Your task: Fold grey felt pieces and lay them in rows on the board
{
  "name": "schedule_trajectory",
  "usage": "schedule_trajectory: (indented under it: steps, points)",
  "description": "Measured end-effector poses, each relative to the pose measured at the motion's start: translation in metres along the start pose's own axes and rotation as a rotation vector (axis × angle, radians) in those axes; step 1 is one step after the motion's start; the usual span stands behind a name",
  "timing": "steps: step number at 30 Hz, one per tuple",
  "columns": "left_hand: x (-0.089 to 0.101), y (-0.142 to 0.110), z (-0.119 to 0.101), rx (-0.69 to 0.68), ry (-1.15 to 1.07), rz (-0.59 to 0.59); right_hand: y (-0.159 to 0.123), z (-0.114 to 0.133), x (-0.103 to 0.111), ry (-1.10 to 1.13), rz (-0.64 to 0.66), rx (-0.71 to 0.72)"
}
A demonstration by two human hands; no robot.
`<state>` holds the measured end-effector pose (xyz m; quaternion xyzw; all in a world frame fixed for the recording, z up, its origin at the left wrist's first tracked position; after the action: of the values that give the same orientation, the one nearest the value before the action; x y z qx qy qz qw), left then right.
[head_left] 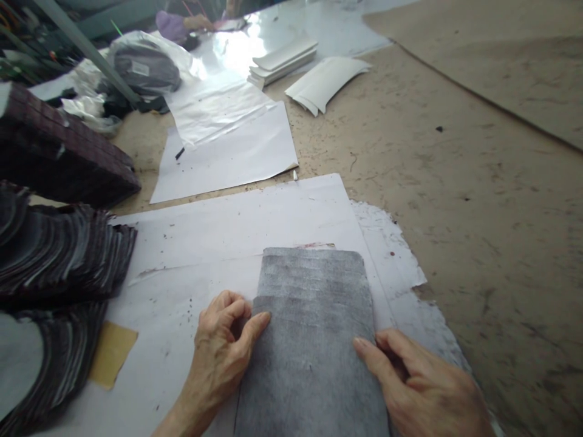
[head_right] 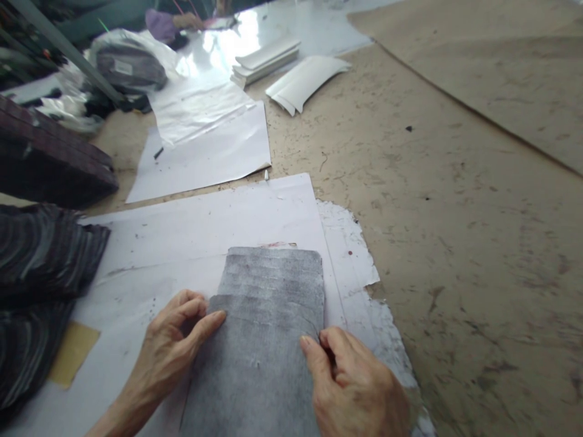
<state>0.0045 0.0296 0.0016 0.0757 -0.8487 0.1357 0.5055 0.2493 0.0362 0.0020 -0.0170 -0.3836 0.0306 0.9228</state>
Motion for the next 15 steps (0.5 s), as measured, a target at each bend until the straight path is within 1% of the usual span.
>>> schedule_trajectory:
  steps: [5,9,13,15]
  points:
    - [0.000,0.002,0.002,-0.031,-0.054,0.025,0.002,0.005,0.000,0.003,0.026,0.026]
    - [0.001,0.003,-0.001,-0.049,0.013,0.009,0.003,0.008,0.003,-0.029,-0.025,0.064]
    - [0.001,-0.002,-0.007,-0.066,0.129,-0.074,-0.001,0.017,0.003,-0.155,-0.108,0.171]
    - [0.003,-0.007,-0.007,-0.059,0.164,-0.171,-0.005,0.024,0.005,-0.273,-0.196,0.241]
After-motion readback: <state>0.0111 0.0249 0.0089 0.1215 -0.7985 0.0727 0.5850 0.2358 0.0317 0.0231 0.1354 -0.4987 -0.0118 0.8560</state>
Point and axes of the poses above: each hand's wrist, its own y-axis towards the middle knuckle, its own x-axis out of the back of the hand, z = x × y, the point moved 6 cm from there along y, towards the middle knuckle, and after that the axes turned 13 degrees about y, right-handed, at the moved point
